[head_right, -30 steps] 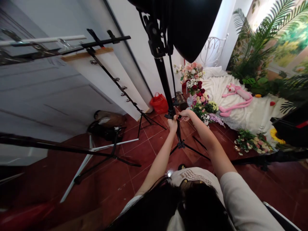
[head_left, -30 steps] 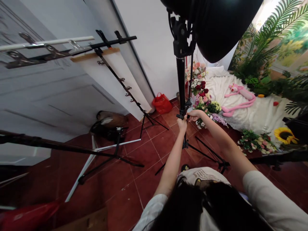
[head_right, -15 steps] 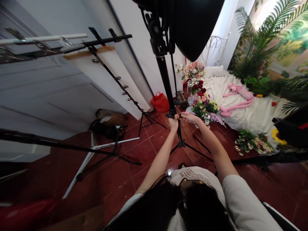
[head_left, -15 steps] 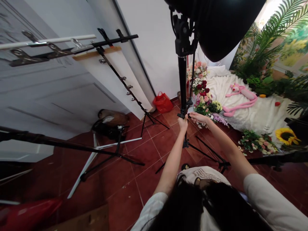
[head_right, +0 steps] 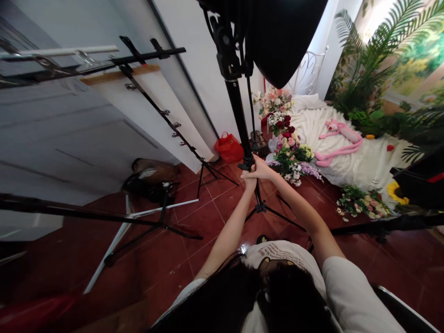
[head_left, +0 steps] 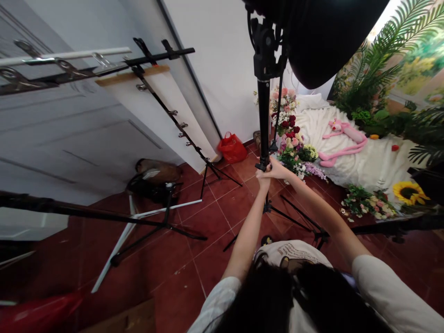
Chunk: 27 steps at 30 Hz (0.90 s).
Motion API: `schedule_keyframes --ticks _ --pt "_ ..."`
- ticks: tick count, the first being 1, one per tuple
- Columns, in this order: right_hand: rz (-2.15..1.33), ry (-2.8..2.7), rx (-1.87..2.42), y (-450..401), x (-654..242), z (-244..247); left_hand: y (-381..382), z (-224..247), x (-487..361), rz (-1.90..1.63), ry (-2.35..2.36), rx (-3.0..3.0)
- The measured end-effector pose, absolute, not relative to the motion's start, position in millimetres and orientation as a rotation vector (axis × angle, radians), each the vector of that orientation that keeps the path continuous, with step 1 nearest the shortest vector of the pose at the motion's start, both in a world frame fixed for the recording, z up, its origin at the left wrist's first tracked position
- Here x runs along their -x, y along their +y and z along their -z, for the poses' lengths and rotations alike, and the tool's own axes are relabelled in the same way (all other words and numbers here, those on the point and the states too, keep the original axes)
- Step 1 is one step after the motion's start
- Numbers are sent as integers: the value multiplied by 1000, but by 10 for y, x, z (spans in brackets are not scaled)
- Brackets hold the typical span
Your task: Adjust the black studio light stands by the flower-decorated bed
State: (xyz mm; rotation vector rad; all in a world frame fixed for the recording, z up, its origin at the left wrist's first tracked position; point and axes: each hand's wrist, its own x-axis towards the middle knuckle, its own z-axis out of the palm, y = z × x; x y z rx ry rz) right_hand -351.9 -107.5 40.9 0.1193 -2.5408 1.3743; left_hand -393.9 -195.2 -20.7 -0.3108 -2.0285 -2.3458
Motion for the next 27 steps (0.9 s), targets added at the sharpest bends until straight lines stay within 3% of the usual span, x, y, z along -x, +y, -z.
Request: schedule_keyframes --ticks 4,10,19,27 --pt "-1409 -2388 51 -1319 3594 -479 -1938 245 3891 2287 -2034 313" --pt "-1627 -2327 -196 -1226 3626 -592 -2081 210 3809 2219 -2073 525" --pt "-1407 -2186 74 -1431 3744 -1115 -2218 -104 3941 2316 -1960 689" --pt "-1327 -2277 -88 -1370 3757 -1445 -2021 -272 4127 2483 -2020 940"
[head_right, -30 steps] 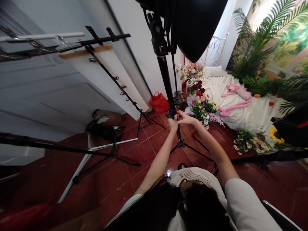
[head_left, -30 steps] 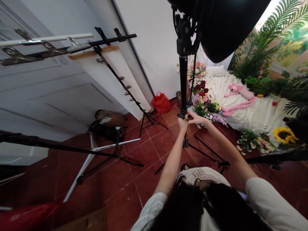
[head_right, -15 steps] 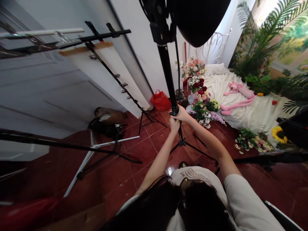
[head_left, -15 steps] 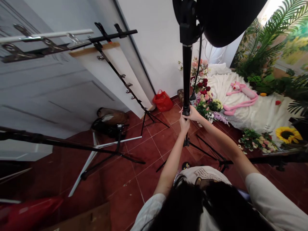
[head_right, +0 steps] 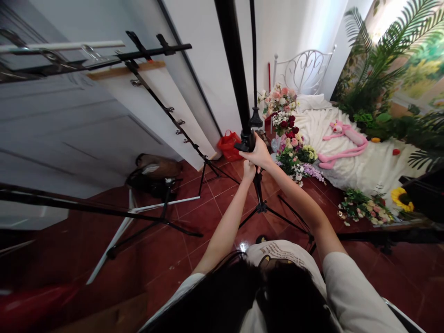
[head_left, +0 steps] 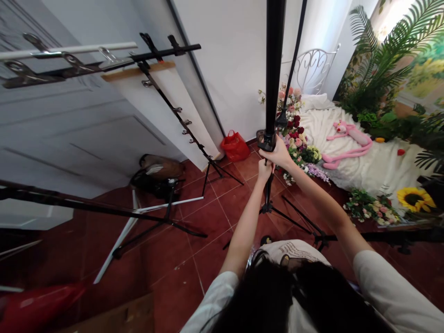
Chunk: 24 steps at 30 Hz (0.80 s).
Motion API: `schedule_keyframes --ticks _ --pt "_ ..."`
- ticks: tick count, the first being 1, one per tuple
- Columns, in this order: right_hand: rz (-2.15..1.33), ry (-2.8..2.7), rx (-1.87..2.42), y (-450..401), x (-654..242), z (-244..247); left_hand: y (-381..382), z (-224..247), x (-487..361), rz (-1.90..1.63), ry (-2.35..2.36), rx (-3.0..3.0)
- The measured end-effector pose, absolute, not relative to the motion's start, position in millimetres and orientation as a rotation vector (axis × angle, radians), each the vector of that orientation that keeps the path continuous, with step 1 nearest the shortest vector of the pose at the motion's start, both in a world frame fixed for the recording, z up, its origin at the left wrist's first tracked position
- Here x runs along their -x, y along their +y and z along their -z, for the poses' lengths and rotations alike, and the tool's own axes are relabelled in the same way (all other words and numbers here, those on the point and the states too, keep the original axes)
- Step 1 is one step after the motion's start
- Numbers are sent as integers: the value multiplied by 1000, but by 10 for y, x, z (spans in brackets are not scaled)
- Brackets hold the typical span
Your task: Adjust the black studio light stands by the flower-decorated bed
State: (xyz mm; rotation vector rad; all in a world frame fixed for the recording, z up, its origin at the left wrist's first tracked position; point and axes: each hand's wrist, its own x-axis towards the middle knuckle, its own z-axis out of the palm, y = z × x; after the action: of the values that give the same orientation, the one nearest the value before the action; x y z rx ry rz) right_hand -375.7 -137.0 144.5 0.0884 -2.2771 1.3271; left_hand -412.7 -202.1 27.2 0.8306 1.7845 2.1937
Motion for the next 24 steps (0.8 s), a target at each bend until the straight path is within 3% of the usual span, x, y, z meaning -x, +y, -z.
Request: schedule_keyframes --ticks 9,17,24 --pt "-1330 -2634 -270 -950 3254 -1176 -2021 -132 4168 -2199 1741 -775" --pt "-1094 -2718 -22 -871 2908 -616 -2061 -204 4132 -2181 1759 -871" --pt "-996 -2752 -72 -976 2943 -369 -2056 -209 4132 -2196 1755 -906"
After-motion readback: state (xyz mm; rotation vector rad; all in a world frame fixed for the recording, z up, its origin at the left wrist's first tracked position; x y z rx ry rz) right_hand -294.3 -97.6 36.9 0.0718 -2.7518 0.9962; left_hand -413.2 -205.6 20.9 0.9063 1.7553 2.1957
